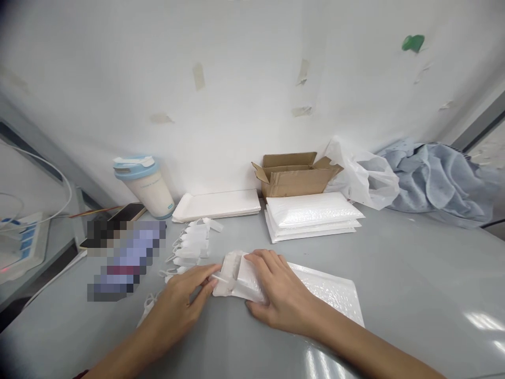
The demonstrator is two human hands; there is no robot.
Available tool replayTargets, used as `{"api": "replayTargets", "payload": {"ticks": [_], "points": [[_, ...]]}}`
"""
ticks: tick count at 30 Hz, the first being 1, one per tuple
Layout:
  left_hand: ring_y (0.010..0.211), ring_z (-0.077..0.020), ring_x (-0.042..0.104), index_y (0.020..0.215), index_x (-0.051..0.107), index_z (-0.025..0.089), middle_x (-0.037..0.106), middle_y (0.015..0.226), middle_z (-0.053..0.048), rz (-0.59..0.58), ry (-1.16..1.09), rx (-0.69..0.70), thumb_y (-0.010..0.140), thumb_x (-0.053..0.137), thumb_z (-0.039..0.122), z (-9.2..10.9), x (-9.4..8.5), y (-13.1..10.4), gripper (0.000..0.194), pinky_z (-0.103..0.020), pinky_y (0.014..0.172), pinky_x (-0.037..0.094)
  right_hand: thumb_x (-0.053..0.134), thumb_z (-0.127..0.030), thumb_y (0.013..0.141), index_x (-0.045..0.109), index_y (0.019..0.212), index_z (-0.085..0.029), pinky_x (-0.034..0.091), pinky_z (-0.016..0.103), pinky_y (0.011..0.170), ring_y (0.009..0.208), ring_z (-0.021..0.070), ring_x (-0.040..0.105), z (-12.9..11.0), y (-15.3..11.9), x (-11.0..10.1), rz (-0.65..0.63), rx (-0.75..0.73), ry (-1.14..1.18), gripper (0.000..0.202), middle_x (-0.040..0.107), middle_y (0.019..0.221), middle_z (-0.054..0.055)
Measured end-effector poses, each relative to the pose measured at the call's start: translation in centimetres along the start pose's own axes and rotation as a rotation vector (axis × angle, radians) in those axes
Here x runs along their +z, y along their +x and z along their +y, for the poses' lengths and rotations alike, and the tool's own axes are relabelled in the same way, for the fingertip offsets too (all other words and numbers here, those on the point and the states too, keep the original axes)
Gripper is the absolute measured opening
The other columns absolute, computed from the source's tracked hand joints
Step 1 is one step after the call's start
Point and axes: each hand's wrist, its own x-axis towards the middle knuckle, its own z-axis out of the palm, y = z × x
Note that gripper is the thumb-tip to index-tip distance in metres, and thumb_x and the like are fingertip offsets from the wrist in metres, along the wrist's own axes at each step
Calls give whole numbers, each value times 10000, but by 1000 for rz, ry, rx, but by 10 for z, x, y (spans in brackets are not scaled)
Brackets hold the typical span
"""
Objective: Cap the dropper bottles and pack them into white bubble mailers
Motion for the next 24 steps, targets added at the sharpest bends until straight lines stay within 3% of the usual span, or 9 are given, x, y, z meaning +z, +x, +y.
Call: {"api": "replayTargets", "payload": {"ticks": [4, 8, 11, 17, 24], "points": [[772, -172, 665, 1045, 609, 176, 695, 920, -43, 87, -55, -60, 831, 500, 183, -4, 4, 1, 240, -278, 694, 554, 599, -193, 709, 314, 1291, -176, 380, 451, 947, 1144, 294, 405, -2, -1, -1, -21, 4, -6, 648, 427, 1256, 134], [737, -163, 638, 870, 607, 176, 661, 866, -38, 99, -26, 1, 823, 503, 150, -5, 9, 0, 117, -277, 673, 544, 582, -164, 705, 326, 1286, -171, 388, 439, 933, 1124, 282, 417, -2, -1, -1, -5, 8, 0, 636, 442, 1232, 128], [749, -176, 602, 776, 591, 177, 643, 831, -45, 20, 72, 80, 850, 436, 102, -5, 12, -1, 187, -314, 690, 520, 575, -147, 697, 329, 1285, -171, 389, 436, 930, 1122, 279, 420, -2, -1, -1, 1, 4, 5, 638, 445, 1228, 127], [896, -210, 502, 944, 587, 165, 624, 1001, -65, -188, 114, 321, 785, 348, -53, 2, 13, -5, 360, -341, 767, 481, 558, -135, 689, 328, 1284, -187, 379, 445, 933, 1123, 280, 418, -2, -2, 1, -4, -8, 29, 640, 444, 1233, 120], [830, -192, 460, 857, 577, 171, 627, 912, -28, -372, 71, 359, 729, 369, -80, 16, 8, -7, 350, -301, 723, 462, 556, -120, 633, 352, 1276, -173, 337, 446, 970, 1140, 284, 399, -4, -3, 4, -66, -20, 69, 677, 438, 1236, 118]]}}
